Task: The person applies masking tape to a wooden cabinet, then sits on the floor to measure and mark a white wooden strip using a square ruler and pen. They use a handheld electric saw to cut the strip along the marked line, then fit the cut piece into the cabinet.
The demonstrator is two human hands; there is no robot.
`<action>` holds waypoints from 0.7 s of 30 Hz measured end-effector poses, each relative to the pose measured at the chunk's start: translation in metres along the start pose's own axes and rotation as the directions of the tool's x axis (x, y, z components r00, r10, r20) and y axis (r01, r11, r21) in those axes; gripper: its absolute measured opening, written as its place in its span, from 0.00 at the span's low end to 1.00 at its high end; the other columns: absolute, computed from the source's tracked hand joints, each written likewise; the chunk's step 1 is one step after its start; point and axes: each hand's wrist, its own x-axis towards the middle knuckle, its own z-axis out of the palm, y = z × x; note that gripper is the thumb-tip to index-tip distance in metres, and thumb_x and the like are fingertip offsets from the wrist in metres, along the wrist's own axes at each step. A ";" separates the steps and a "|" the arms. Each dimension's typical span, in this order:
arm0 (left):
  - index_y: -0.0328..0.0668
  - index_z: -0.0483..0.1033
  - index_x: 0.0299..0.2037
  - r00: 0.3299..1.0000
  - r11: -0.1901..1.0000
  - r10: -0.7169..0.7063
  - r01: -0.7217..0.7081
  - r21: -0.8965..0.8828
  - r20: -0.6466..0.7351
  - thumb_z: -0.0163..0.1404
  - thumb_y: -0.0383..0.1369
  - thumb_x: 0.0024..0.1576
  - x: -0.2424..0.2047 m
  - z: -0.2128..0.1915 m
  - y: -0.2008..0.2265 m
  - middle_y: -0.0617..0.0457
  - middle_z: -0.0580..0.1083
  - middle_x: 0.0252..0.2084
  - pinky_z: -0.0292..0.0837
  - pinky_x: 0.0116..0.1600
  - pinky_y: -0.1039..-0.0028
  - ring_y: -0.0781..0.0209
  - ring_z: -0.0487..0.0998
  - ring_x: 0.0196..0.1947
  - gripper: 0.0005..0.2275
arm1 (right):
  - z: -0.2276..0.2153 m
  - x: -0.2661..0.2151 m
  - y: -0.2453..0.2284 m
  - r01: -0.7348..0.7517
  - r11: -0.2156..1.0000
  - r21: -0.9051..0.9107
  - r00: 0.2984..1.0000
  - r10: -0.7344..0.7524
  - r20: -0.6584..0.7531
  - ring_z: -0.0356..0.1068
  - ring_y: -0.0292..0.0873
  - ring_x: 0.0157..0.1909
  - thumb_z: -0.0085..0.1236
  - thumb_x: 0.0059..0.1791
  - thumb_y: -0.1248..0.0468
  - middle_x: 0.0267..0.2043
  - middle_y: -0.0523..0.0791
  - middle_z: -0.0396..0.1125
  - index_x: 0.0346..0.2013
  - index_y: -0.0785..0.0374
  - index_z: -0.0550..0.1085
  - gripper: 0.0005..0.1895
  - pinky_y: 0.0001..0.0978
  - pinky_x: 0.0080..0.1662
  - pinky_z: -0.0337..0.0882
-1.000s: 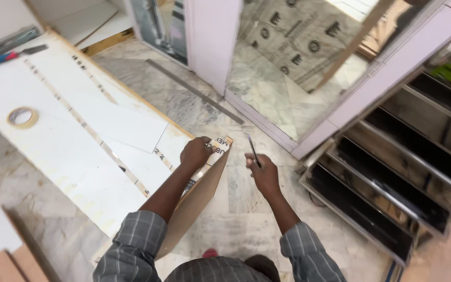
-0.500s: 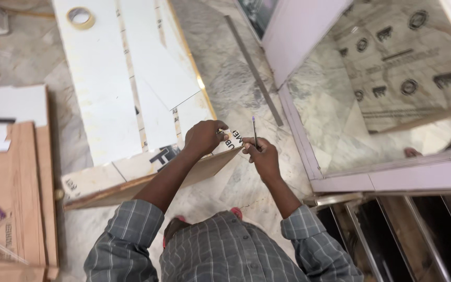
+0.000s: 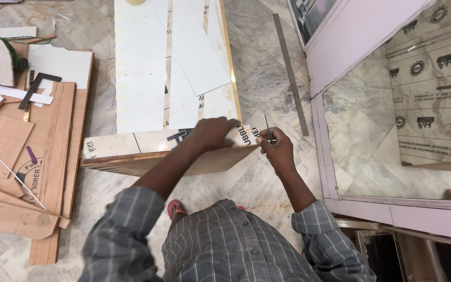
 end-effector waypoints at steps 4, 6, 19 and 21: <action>0.48 0.66 0.66 0.993 0.985 0.095 -0.083 0.152 -0.075 0.66 0.52 0.39 -0.051 -0.016 -0.032 0.45 0.75 0.46 0.72 0.46 0.55 0.46 0.78 0.46 0.42 | 0.000 0.002 0.001 -0.055 0.998 0.017 0.998 0.055 -0.010 0.69 0.32 0.27 0.63 0.47 0.65 0.32 0.42 0.71 0.42 0.64 0.75 0.10 0.24 0.24 0.63; 0.46 0.67 0.66 0.990 0.977 0.106 -0.086 0.193 -0.094 0.64 0.49 0.45 -0.061 -0.019 -0.036 0.45 0.76 0.46 0.74 0.47 0.57 0.47 0.79 0.46 0.38 | 0.000 0.002 0.004 -0.043 0.995 0.091 0.999 0.042 0.009 0.69 0.32 0.28 0.63 0.47 0.66 0.33 0.43 0.71 0.44 0.65 0.75 0.12 0.24 0.24 0.62; 0.46 0.69 0.64 0.986 0.994 0.069 -0.055 0.096 -0.149 0.62 0.41 0.46 -0.070 0.006 -0.038 0.49 0.76 0.45 0.74 0.50 0.59 0.51 0.77 0.48 0.33 | -0.004 0.002 0.023 -0.041 0.975 0.220 0.999 0.042 -0.001 0.72 0.34 0.34 0.58 0.50 0.68 0.38 0.45 0.74 0.49 0.72 0.76 0.14 0.23 0.28 0.65; 0.46 0.69 0.64 0.982 0.994 0.074 -0.060 0.087 -0.175 0.62 0.40 0.45 -0.067 0.012 -0.040 0.50 0.76 0.45 0.73 0.50 0.59 0.51 0.76 0.48 0.33 | -0.005 0.001 0.022 -0.032 0.973 0.229 0.999 0.032 0.004 0.74 0.35 0.35 0.57 0.50 0.68 0.39 0.46 0.75 0.49 0.72 0.76 0.14 0.23 0.28 0.65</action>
